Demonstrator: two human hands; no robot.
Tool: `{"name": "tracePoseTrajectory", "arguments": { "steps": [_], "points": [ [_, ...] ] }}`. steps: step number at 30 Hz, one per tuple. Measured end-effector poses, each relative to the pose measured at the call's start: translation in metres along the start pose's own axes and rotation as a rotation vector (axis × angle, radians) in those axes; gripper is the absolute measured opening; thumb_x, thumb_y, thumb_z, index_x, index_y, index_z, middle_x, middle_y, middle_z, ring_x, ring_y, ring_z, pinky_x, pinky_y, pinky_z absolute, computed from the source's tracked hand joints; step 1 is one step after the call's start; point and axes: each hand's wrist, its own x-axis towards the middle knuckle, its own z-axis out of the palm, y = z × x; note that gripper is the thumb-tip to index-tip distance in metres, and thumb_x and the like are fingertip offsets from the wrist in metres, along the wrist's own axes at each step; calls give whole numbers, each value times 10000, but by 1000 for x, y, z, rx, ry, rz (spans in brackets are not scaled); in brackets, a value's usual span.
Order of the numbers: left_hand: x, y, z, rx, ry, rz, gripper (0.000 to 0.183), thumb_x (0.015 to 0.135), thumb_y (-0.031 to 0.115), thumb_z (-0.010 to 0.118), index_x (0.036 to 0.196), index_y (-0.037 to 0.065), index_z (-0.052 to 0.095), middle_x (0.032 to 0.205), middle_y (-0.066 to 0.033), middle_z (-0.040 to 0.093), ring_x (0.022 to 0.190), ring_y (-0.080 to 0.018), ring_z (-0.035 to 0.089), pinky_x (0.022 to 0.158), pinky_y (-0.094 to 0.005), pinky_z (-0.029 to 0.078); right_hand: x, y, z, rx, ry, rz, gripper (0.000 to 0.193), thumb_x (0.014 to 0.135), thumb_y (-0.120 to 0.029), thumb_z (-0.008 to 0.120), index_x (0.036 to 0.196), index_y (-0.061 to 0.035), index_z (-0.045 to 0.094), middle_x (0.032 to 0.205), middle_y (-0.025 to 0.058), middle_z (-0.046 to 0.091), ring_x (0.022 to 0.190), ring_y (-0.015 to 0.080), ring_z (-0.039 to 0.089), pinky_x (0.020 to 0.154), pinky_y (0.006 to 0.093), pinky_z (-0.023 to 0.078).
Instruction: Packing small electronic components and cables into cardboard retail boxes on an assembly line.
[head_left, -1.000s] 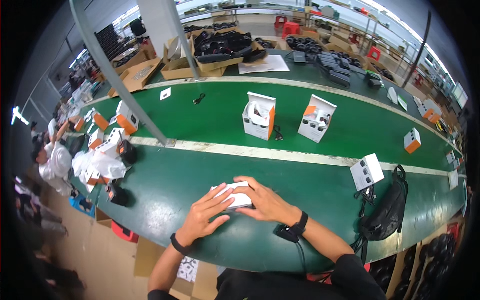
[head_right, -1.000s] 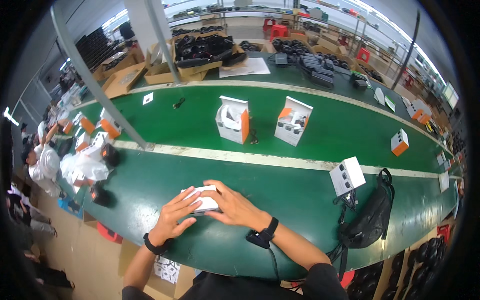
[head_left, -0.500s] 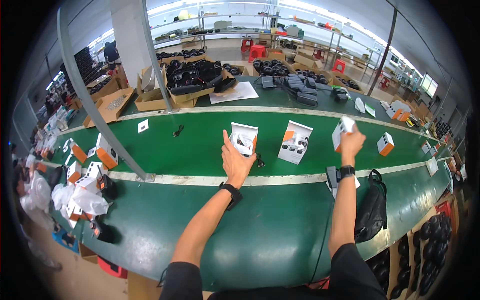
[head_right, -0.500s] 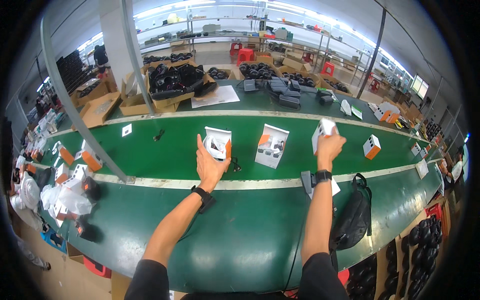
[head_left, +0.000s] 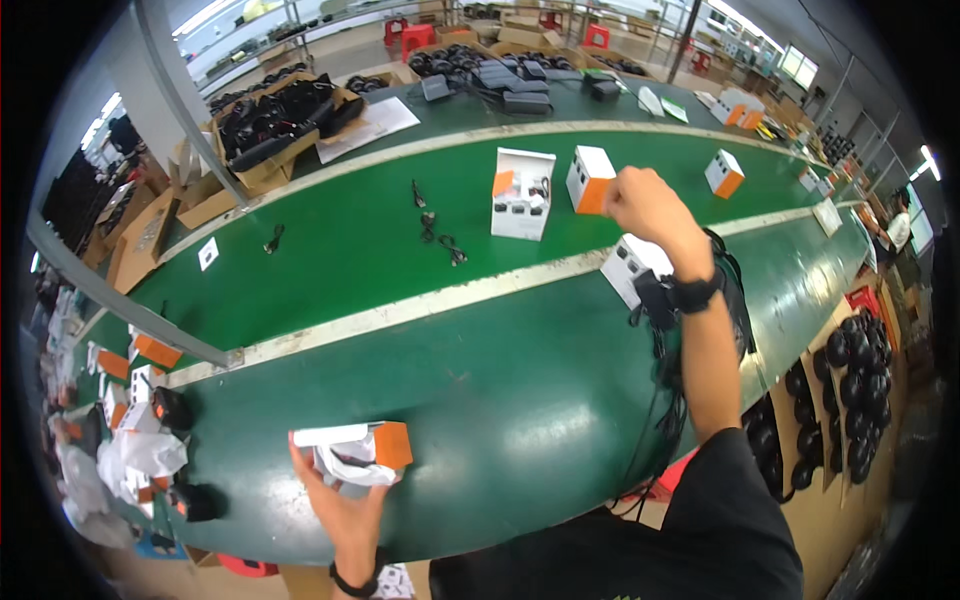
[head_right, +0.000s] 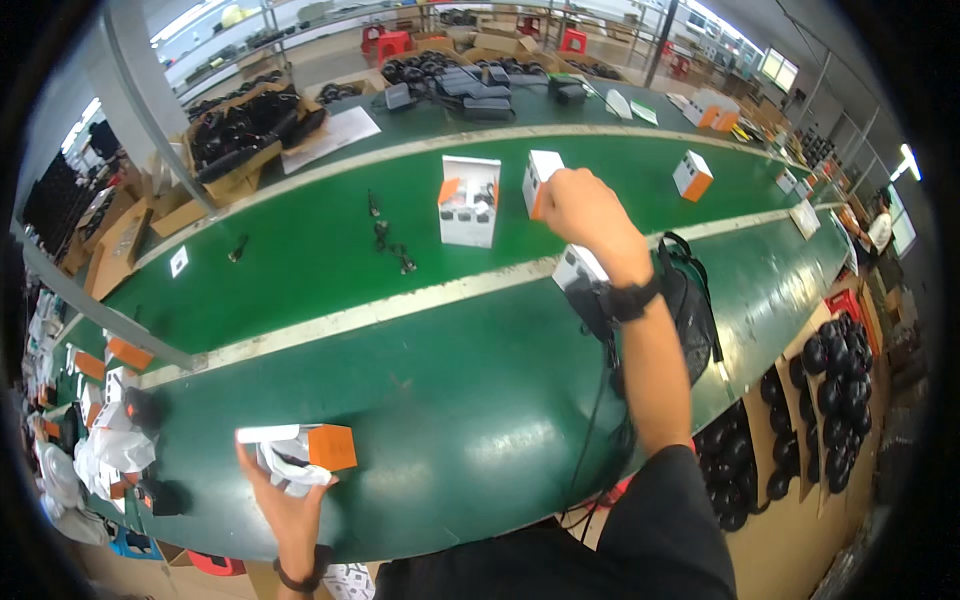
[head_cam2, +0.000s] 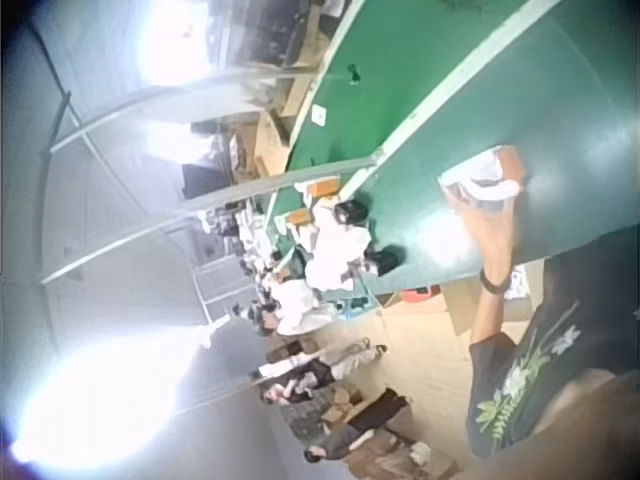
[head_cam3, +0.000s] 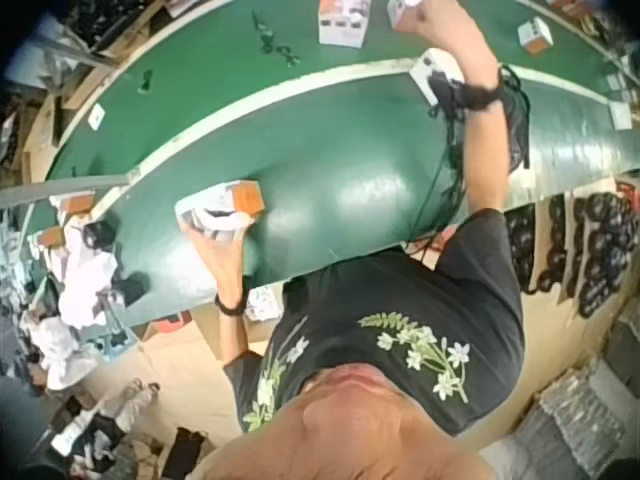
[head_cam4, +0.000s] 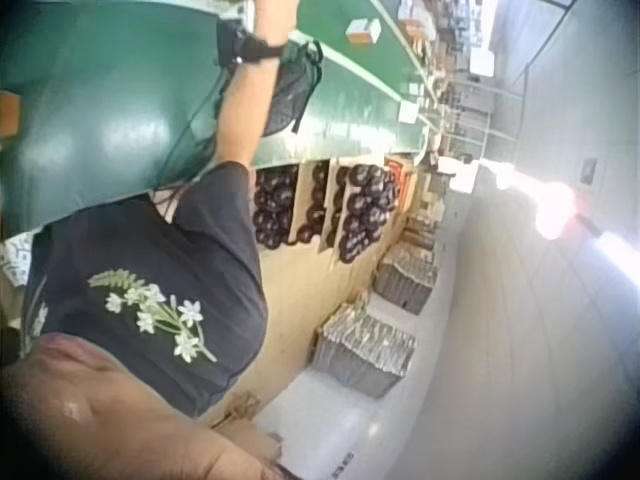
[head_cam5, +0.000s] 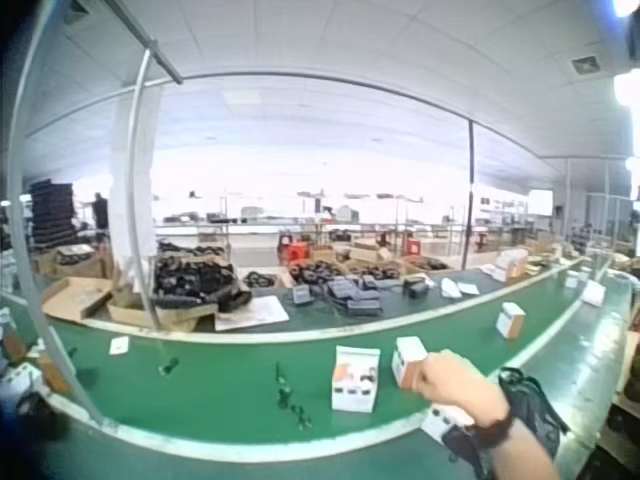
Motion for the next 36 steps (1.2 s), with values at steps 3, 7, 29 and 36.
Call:
{"name": "tracePoseTrajectory", "arguments": {
  "steps": [3, 7, 29, 36],
  "points": [
    [-30, -6, -10, -92, 31, -164, 1197, 789, 227, 993, 1738, 45, 287, 1555, -216, 554, 1355, -316, 639, 963, -405, 616, -83, 1, 5, -262, -199, -105, 110, 837, -142, 804, 824, -36, 831, 812, 209, 774, 838, 410, 778, 808, 491, 633],
    [-49, -21, -8, -63, 37, -189, 964, 887, 241, 904, 1689, 36, 411, 1582, -183, 564, 1363, -296, 647, 849, -347, 636, -127, 21, -2, -276, -386, 41, 455, 763, -234, 921, 1105, 30, 778, 969, 286, 785, 940, 466, 785, 890, 522, 640],
    [-63, -36, 2, -162, 76, -150, 805, 945, 156, 839, 1634, -28, 466, 1508, -189, 602, 1262, -290, 653, 881, -359, 614, -78, 167, 100, -466, 242, 135, 551, 867, -93, 773, 1414, -128, 720, 1258, 163, 709, 1211, 397, 677, 952, 536, 622],
    [-53, -33, -1, -65, 62, -57, 795, 885, 81, 881, 1586, -15, 520, 1489, -186, 625, 1203, -315, 706, 884, -374, 633, -145, 118, 85, -187, -198, -514, 297, 786, -35, 792, 1072, -96, 843, 1017, 70, 715, 1059, 316, 652, 887, 450, 616]
  ]
}}
